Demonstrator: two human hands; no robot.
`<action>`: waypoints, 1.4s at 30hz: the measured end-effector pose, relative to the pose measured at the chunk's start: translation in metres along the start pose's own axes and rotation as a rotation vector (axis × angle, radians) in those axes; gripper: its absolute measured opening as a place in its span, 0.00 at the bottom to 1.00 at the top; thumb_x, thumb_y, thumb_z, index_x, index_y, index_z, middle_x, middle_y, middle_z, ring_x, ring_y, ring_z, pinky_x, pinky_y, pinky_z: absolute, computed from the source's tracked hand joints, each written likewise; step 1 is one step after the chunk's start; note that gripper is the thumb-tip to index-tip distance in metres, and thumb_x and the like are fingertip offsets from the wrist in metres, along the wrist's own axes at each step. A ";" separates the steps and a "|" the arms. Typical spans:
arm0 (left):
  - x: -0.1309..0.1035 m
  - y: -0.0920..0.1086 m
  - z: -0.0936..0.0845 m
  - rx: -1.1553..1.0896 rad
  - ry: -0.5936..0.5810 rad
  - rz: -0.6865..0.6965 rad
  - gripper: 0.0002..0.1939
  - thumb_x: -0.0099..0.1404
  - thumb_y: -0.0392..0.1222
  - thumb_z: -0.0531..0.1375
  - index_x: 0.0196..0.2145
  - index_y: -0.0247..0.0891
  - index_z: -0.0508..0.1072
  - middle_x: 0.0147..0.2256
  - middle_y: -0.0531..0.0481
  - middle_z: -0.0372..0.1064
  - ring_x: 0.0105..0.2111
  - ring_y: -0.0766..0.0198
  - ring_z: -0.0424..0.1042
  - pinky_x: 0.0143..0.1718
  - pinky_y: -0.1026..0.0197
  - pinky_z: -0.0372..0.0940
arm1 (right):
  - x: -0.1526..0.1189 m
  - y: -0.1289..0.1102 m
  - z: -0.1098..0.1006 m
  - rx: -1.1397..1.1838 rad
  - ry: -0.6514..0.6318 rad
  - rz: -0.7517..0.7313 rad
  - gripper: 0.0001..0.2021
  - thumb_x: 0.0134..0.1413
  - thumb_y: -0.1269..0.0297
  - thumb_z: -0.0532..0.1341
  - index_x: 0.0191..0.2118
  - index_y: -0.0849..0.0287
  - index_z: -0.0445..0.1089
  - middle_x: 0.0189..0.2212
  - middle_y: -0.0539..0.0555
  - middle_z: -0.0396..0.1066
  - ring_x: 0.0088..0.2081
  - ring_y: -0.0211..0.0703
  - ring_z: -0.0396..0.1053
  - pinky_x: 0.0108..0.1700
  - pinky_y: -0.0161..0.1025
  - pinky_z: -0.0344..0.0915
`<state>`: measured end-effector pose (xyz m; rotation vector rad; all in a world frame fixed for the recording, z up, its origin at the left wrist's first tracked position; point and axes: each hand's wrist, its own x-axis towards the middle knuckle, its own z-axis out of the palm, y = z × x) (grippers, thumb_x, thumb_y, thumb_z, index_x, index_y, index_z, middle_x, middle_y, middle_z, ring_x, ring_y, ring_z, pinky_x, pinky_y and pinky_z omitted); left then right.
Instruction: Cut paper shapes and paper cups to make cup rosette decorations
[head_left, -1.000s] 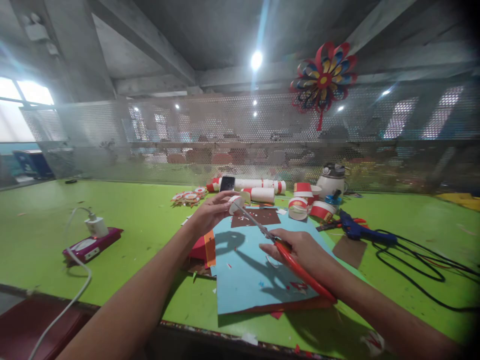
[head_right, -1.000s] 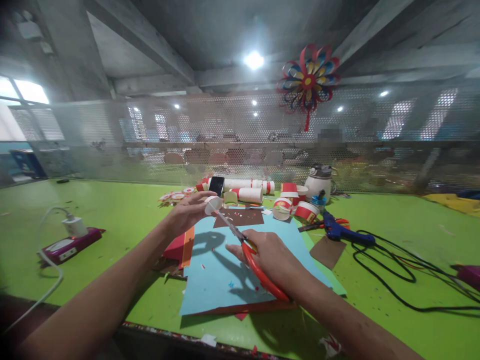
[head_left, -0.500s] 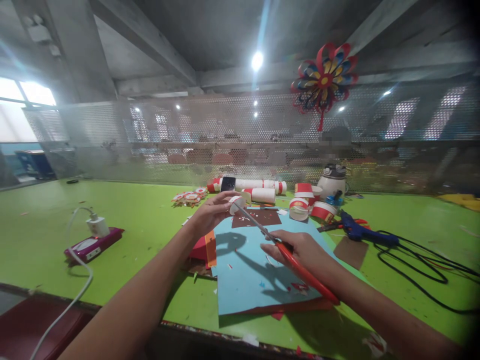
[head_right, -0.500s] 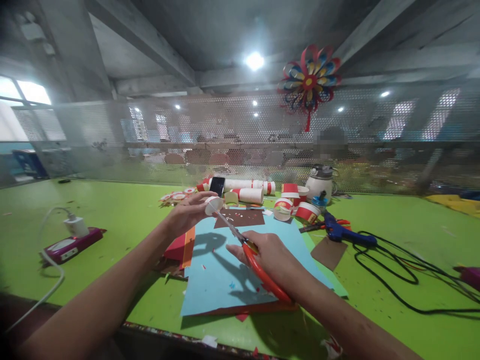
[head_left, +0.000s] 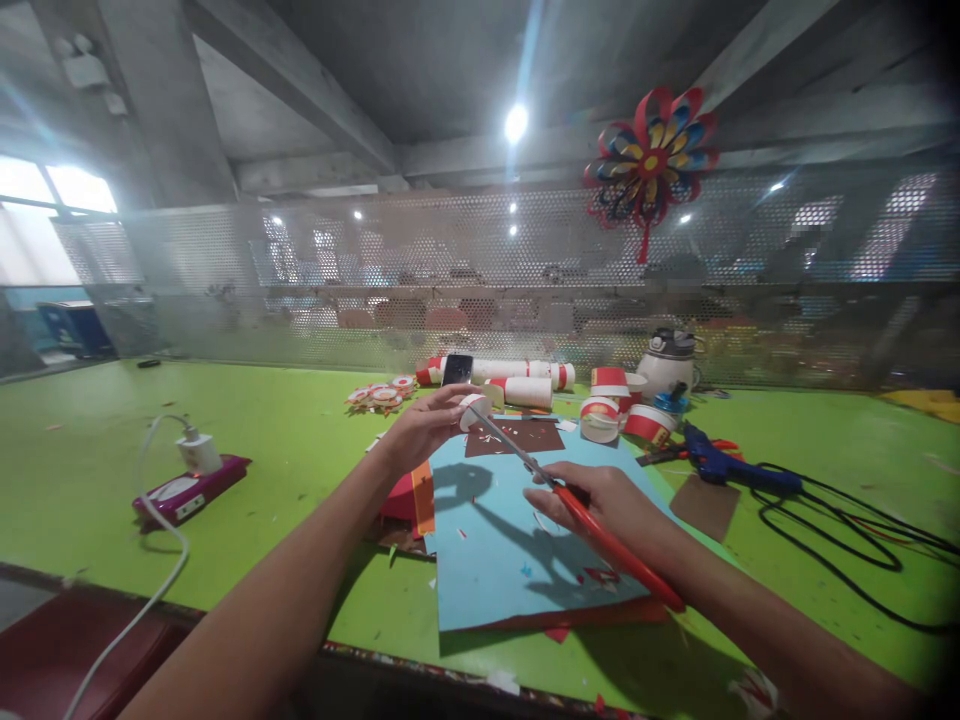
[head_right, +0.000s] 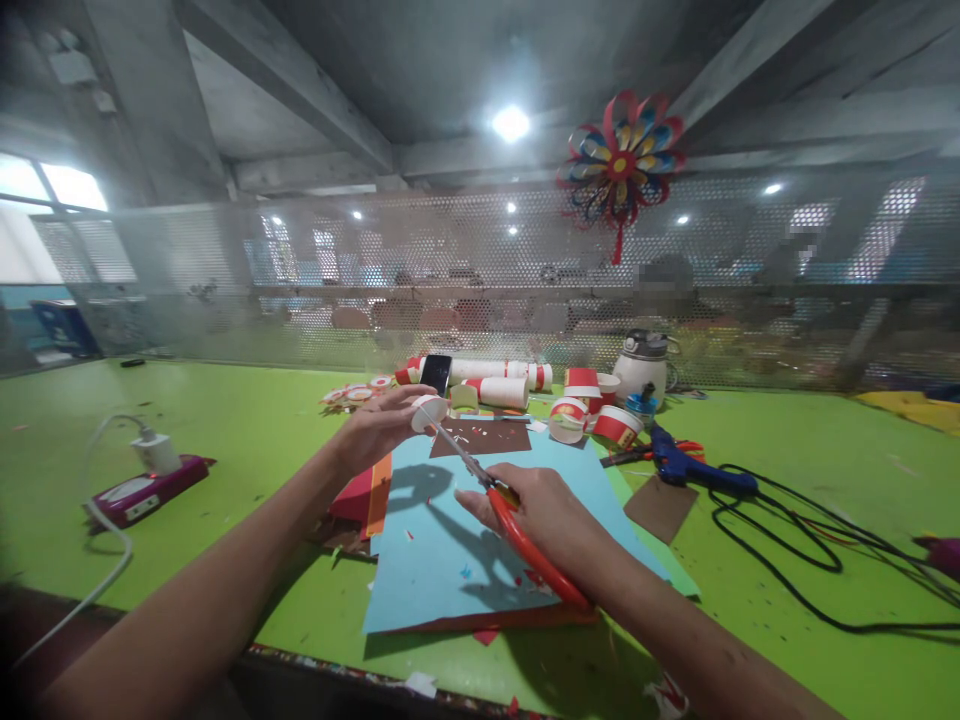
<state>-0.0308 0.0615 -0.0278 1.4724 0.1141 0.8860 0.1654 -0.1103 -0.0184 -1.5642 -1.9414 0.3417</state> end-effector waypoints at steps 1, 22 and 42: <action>0.000 0.000 0.000 0.000 0.005 0.001 0.18 0.58 0.36 0.59 0.47 0.34 0.71 0.44 0.37 0.70 0.42 0.53 0.69 0.43 0.52 0.61 | 0.000 0.000 0.000 0.001 0.002 -0.005 0.19 0.55 0.47 0.54 0.34 0.59 0.72 0.22 0.49 0.67 0.25 0.39 0.62 0.29 0.35 0.59; 0.000 0.000 0.000 0.008 0.026 -0.013 0.17 0.58 0.35 0.60 0.47 0.33 0.71 0.43 0.37 0.70 0.40 0.55 0.70 0.44 0.53 0.62 | 0.002 0.006 0.001 -0.069 0.029 0.016 0.20 0.54 0.45 0.54 0.29 0.57 0.70 0.18 0.47 0.63 0.22 0.38 0.58 0.27 0.35 0.57; 0.000 -0.001 0.000 0.039 0.023 -0.040 0.17 0.58 0.35 0.60 0.46 0.34 0.70 0.40 0.39 0.71 0.39 0.55 0.70 0.44 0.51 0.63 | 0.002 0.013 0.006 -0.169 0.050 -0.006 0.20 0.55 0.44 0.53 0.30 0.56 0.68 0.19 0.48 0.63 0.22 0.39 0.58 0.26 0.34 0.54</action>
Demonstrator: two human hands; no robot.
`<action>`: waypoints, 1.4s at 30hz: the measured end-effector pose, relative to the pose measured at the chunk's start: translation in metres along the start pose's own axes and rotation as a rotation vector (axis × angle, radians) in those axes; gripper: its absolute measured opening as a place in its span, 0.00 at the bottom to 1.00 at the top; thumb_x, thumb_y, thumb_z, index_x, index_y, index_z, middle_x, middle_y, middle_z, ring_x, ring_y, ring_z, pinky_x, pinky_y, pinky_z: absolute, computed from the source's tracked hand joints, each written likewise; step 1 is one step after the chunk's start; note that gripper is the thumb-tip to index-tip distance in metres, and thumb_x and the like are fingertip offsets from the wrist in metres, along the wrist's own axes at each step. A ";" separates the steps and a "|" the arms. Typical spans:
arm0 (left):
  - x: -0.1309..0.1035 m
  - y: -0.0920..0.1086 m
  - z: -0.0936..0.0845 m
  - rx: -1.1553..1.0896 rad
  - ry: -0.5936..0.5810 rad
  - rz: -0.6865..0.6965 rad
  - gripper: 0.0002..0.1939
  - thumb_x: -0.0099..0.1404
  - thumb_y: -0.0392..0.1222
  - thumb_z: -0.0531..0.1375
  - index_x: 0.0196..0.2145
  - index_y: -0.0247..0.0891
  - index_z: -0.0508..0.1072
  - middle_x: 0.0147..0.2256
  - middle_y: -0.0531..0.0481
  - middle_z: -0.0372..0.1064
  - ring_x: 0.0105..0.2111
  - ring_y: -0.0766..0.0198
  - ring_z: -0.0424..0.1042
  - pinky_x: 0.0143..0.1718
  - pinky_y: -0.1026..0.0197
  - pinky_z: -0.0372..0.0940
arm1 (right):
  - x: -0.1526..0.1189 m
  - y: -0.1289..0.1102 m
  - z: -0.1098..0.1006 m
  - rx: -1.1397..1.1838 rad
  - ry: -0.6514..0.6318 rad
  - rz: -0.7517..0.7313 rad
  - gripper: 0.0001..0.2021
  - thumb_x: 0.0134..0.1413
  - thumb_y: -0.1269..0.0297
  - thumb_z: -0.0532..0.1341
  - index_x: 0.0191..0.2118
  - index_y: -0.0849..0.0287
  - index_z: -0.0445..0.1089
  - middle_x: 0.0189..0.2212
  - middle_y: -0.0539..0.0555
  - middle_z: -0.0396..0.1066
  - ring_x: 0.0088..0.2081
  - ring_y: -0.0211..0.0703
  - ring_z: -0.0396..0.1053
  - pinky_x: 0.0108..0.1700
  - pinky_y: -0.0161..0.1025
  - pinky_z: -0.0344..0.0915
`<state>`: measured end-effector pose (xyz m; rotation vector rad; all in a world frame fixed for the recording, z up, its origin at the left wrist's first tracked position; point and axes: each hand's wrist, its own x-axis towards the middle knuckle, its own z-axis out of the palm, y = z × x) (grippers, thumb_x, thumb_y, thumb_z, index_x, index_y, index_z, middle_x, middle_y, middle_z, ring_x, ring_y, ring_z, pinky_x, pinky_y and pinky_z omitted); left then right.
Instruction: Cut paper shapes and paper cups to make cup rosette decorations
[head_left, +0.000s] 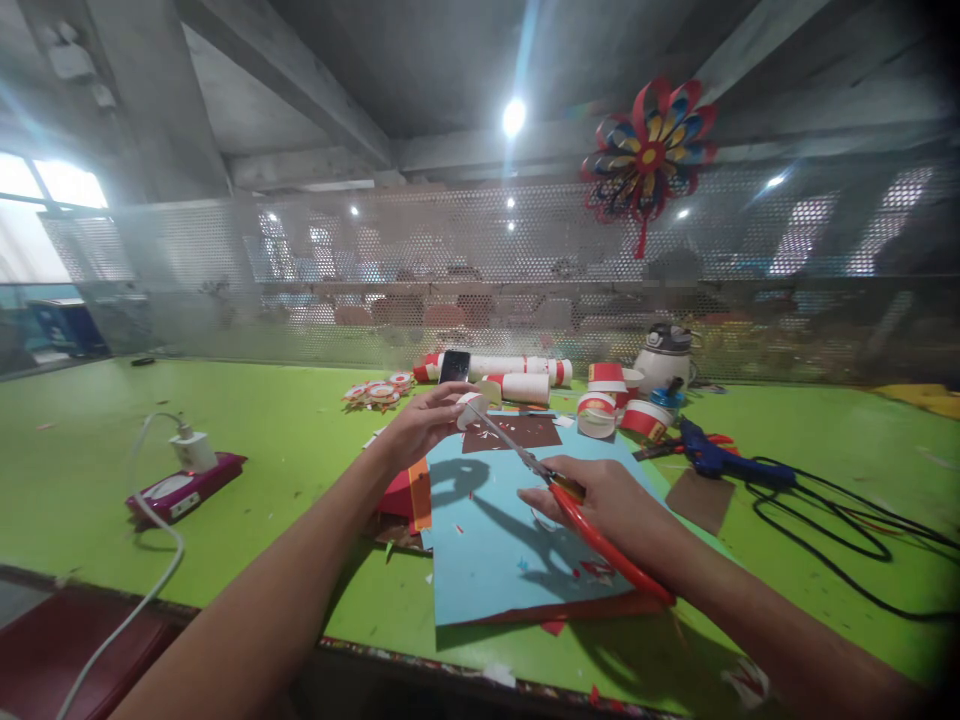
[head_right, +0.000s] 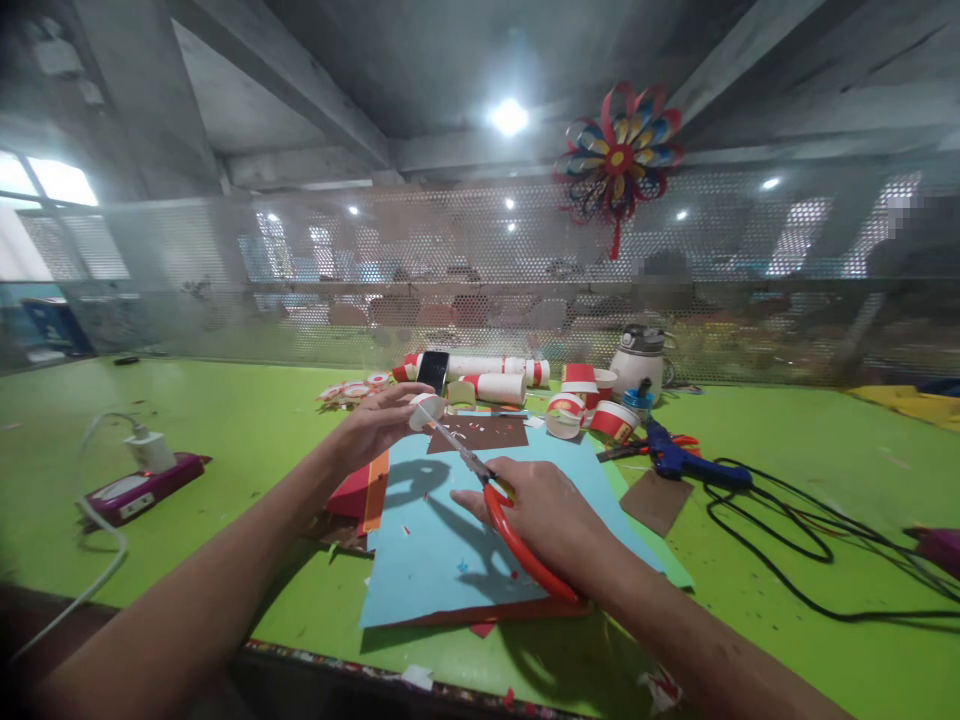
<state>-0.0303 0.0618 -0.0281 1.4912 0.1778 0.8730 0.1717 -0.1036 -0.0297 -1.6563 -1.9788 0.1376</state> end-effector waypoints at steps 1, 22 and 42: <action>0.000 0.000 0.000 0.000 0.005 -0.001 0.17 0.58 0.35 0.60 0.46 0.34 0.70 0.40 0.39 0.71 0.40 0.55 0.70 0.44 0.51 0.63 | 0.000 0.000 0.000 -0.004 0.000 0.001 0.20 0.55 0.43 0.53 0.29 0.56 0.68 0.19 0.48 0.63 0.22 0.39 0.59 0.26 0.34 0.54; 0.001 -0.004 -0.003 -0.008 0.024 -0.008 0.16 0.57 0.35 0.61 0.45 0.34 0.71 0.39 0.39 0.71 0.38 0.56 0.70 0.41 0.53 0.64 | 0.000 0.000 0.003 0.054 -0.015 -0.021 0.21 0.55 0.43 0.53 0.27 0.57 0.66 0.19 0.49 0.66 0.23 0.38 0.59 0.25 0.34 0.52; 0.002 -0.005 -0.003 0.003 0.027 -0.060 0.17 0.56 0.35 0.62 0.46 0.34 0.72 0.40 0.40 0.72 0.38 0.57 0.70 0.41 0.53 0.65 | 0.002 -0.001 0.002 0.100 -0.039 -0.005 0.20 0.54 0.49 0.54 0.25 0.61 0.70 0.17 0.47 0.60 0.21 0.35 0.56 0.24 0.32 0.51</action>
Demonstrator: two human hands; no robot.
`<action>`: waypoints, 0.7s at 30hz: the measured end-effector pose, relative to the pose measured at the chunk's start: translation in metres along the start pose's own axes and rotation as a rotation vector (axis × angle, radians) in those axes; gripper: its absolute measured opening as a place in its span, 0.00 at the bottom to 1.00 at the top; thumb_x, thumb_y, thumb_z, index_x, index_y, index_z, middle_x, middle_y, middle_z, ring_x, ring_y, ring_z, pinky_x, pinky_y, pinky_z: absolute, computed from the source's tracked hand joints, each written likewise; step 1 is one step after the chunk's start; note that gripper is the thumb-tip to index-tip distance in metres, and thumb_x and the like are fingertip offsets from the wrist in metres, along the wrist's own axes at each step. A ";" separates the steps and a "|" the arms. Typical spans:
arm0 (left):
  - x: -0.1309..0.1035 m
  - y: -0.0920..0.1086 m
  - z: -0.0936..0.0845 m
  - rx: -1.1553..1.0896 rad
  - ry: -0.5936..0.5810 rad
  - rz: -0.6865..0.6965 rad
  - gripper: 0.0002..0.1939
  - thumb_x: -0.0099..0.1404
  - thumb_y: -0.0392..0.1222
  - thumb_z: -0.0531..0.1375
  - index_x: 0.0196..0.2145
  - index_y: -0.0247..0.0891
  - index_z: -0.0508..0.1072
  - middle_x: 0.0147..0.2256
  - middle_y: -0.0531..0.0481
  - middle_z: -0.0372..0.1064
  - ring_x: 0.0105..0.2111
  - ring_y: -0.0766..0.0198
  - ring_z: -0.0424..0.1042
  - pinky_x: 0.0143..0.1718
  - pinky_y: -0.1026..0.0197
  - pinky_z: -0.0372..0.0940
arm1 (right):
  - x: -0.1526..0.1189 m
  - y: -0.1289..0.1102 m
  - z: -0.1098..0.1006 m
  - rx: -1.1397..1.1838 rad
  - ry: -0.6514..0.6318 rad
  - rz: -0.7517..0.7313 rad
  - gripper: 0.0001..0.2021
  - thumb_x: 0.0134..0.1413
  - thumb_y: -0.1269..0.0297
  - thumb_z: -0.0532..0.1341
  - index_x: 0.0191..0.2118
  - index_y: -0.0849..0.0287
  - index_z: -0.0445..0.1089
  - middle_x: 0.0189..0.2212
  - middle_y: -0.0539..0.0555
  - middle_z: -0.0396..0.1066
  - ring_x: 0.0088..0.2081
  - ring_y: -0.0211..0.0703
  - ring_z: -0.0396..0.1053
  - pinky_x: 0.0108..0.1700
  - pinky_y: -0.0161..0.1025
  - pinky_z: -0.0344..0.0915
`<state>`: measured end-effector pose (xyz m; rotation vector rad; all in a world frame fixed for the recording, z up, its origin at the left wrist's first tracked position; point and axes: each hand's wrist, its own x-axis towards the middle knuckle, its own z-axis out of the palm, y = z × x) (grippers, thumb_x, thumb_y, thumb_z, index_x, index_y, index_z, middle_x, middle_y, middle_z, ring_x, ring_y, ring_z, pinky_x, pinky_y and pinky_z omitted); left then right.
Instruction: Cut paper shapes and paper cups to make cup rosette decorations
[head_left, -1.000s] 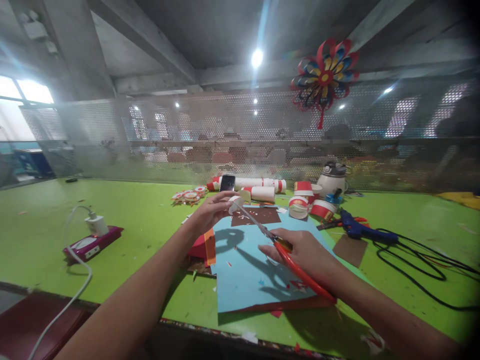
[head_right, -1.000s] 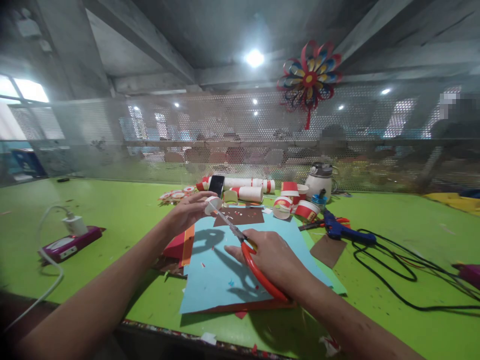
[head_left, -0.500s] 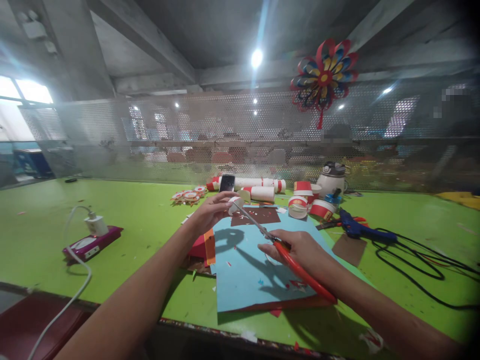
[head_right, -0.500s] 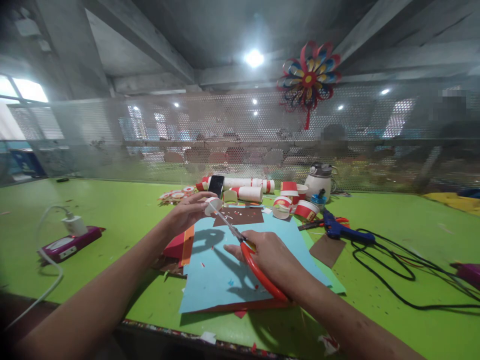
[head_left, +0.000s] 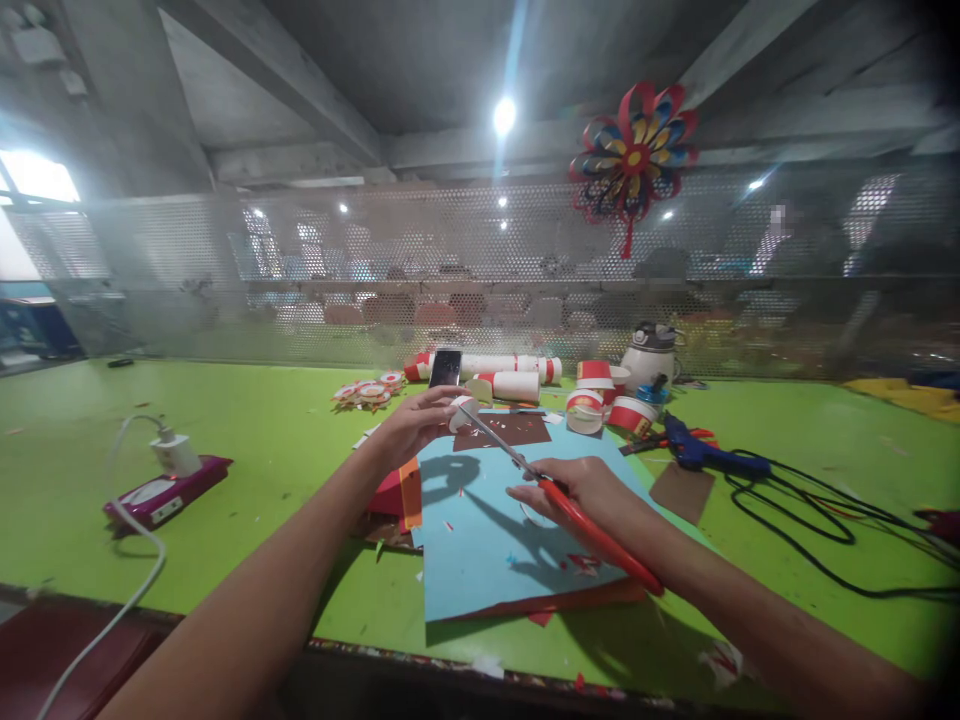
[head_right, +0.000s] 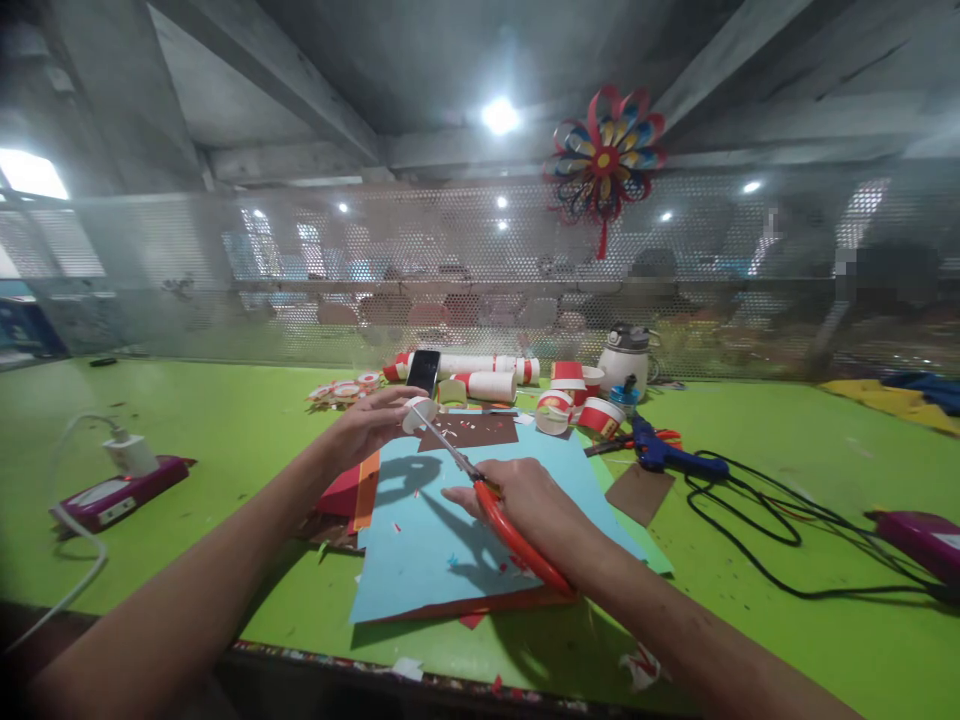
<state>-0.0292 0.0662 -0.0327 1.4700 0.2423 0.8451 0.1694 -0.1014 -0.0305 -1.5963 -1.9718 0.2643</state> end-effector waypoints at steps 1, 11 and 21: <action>0.000 0.000 -0.001 0.004 -0.006 -0.007 0.18 0.56 0.35 0.62 0.46 0.34 0.72 0.40 0.40 0.72 0.38 0.57 0.70 0.42 0.53 0.65 | 0.000 0.000 -0.001 0.012 -0.004 0.002 0.19 0.53 0.49 0.55 0.25 0.61 0.70 0.17 0.47 0.60 0.21 0.35 0.56 0.24 0.32 0.51; -0.001 0.001 -0.004 0.008 -0.044 -0.007 0.18 0.58 0.35 0.62 0.47 0.35 0.72 0.42 0.40 0.71 0.41 0.57 0.70 0.44 0.51 0.65 | 0.007 0.004 -0.008 0.244 -0.167 0.126 0.12 0.43 0.72 0.56 0.36 0.63 0.71 0.16 0.45 0.60 0.19 0.33 0.58 0.22 0.30 0.55; -0.004 0.009 -0.007 0.029 -0.060 0.110 0.20 0.57 0.32 0.61 0.49 0.35 0.71 0.45 0.38 0.71 0.43 0.56 0.69 0.46 0.51 0.63 | -0.006 0.003 -0.024 0.583 -0.291 0.051 0.13 0.55 0.61 0.55 0.22 0.61 0.64 0.17 0.47 0.63 0.20 0.34 0.61 0.26 0.32 0.59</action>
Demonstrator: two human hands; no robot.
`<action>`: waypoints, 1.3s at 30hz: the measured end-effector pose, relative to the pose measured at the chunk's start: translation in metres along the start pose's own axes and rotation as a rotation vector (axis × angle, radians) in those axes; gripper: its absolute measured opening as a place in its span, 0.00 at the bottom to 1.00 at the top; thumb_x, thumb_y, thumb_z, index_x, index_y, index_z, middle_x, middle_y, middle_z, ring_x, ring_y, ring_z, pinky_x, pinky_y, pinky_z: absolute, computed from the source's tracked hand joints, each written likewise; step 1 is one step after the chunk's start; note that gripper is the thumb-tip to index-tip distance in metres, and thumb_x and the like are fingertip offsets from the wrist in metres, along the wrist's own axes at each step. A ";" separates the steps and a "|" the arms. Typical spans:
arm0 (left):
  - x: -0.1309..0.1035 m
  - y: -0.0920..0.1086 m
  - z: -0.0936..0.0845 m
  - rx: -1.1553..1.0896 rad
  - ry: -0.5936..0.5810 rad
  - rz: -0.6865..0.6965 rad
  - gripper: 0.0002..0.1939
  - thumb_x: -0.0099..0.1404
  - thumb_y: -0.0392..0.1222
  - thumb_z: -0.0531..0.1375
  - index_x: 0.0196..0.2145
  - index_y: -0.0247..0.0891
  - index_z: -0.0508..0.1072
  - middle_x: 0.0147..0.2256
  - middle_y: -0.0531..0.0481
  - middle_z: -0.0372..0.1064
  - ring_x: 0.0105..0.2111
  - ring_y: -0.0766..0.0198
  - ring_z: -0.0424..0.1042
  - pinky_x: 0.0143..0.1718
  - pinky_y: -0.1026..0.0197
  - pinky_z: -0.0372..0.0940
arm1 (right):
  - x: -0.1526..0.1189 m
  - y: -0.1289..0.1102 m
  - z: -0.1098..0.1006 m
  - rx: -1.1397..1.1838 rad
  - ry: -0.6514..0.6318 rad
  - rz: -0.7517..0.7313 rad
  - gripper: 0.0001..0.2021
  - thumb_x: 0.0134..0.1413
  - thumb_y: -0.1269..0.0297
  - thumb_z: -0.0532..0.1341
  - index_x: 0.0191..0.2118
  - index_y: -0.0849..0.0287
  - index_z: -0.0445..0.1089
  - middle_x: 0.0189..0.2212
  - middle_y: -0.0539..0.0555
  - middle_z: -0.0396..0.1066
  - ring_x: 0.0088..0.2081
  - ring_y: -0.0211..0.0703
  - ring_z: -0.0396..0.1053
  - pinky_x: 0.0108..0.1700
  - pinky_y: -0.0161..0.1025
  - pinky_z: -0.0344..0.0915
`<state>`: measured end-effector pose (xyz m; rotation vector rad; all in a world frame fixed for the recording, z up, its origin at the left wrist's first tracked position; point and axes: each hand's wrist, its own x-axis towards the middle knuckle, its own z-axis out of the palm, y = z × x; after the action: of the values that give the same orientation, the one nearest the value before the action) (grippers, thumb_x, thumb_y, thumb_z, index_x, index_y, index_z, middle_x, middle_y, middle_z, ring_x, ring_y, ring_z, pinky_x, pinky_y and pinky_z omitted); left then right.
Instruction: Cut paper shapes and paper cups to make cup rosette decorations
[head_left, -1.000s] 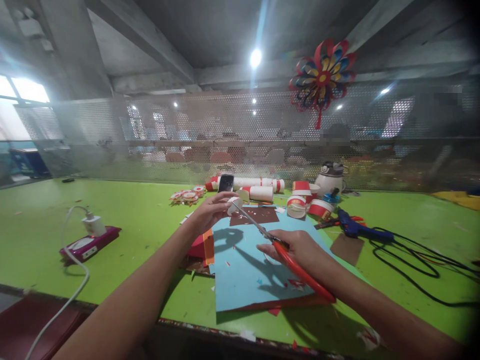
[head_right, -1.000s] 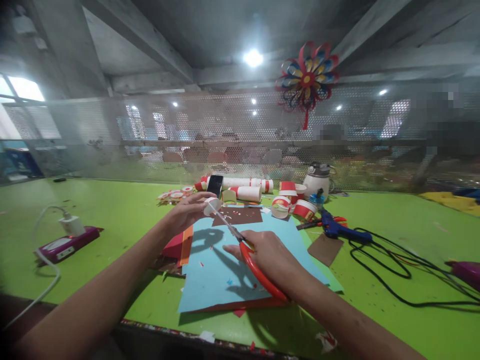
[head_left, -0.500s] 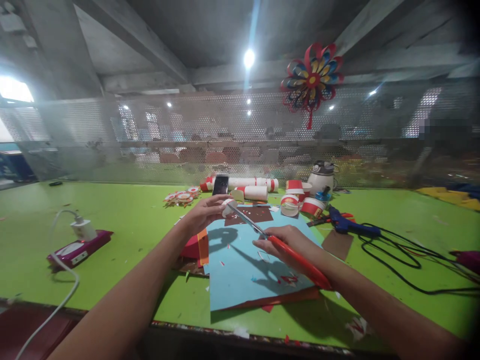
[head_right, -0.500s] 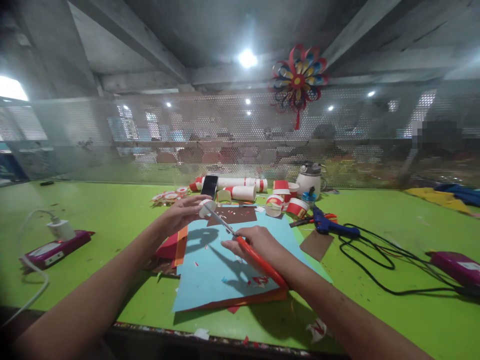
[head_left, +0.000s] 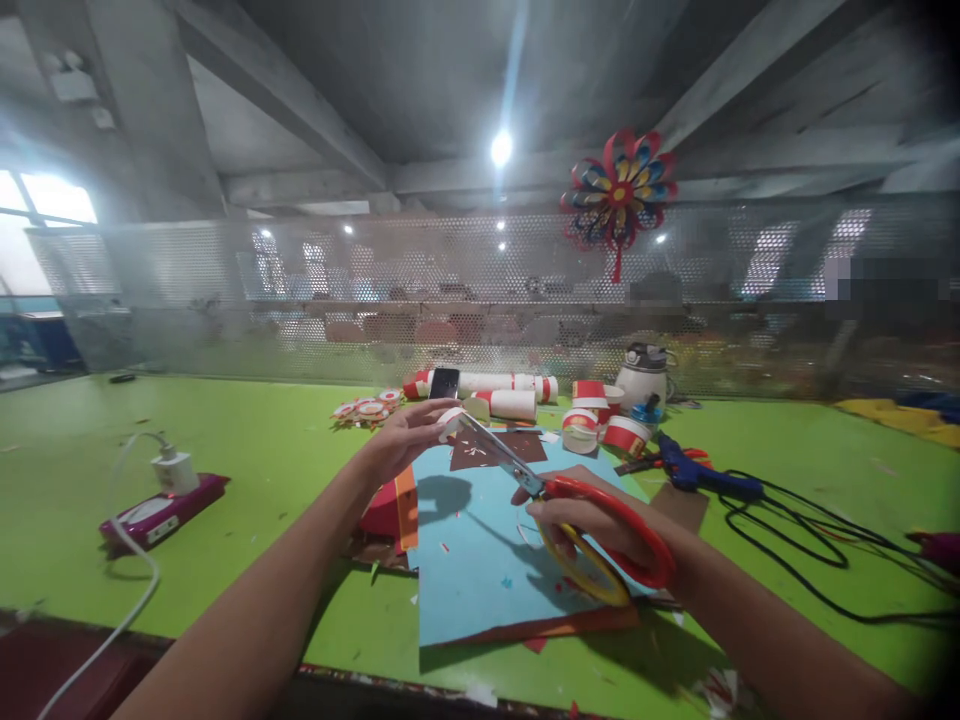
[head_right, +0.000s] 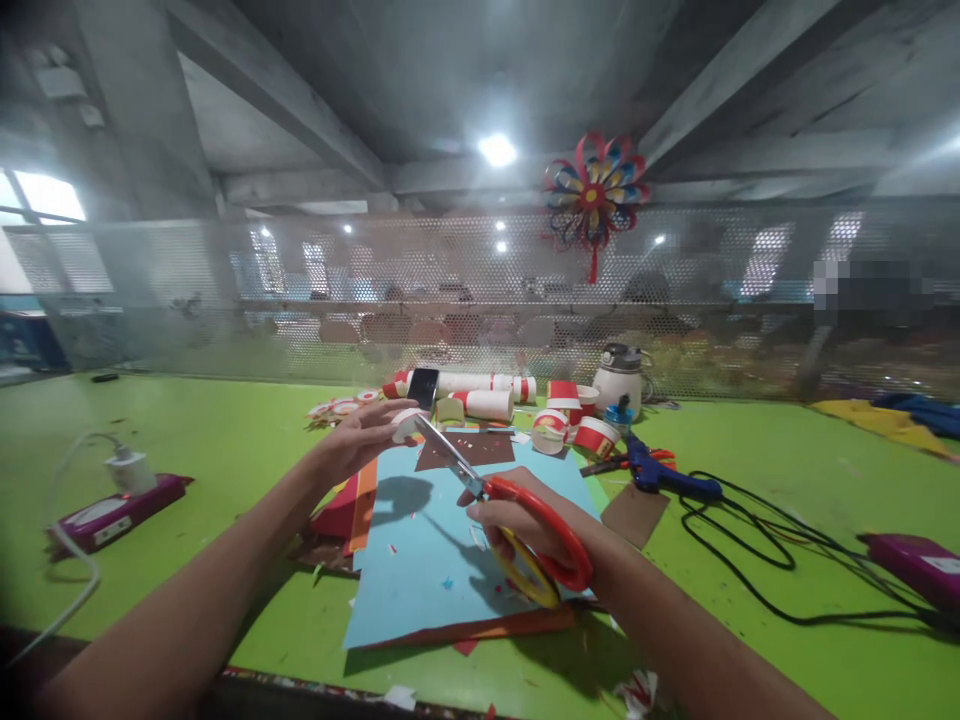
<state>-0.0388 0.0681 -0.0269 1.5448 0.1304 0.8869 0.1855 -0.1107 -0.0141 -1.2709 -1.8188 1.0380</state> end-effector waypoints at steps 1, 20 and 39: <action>0.000 0.000 0.000 -0.002 0.000 0.001 0.20 0.57 0.32 0.62 0.49 0.35 0.72 0.45 0.38 0.71 0.42 0.56 0.69 0.46 0.51 0.63 | 0.000 0.001 0.000 0.023 -0.015 -0.012 0.16 0.56 0.59 0.55 0.21 0.61 0.64 0.17 0.47 0.62 0.20 0.33 0.61 0.26 0.33 0.59; 0.000 0.002 0.003 -0.045 -0.022 -0.025 0.19 0.55 0.33 0.62 0.47 0.33 0.72 0.45 0.37 0.70 0.41 0.54 0.71 0.46 0.50 0.63 | 0.006 0.009 0.002 0.326 -0.012 0.117 0.16 0.55 0.55 0.58 0.41 0.63 0.72 0.16 0.45 0.63 0.15 0.28 0.58 0.19 0.28 0.55; 0.000 0.001 0.003 -0.061 -0.017 -0.027 0.19 0.55 0.33 0.62 0.47 0.34 0.72 0.43 0.37 0.71 0.41 0.54 0.71 0.45 0.49 0.63 | 0.003 0.018 0.004 0.449 -0.009 0.182 0.13 0.56 0.56 0.59 0.42 0.59 0.71 0.22 0.47 0.68 0.20 0.32 0.63 0.26 0.32 0.62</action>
<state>-0.0376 0.0654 -0.0263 1.4897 0.1113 0.8490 0.1885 -0.1052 -0.0321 -1.1640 -1.3843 1.4554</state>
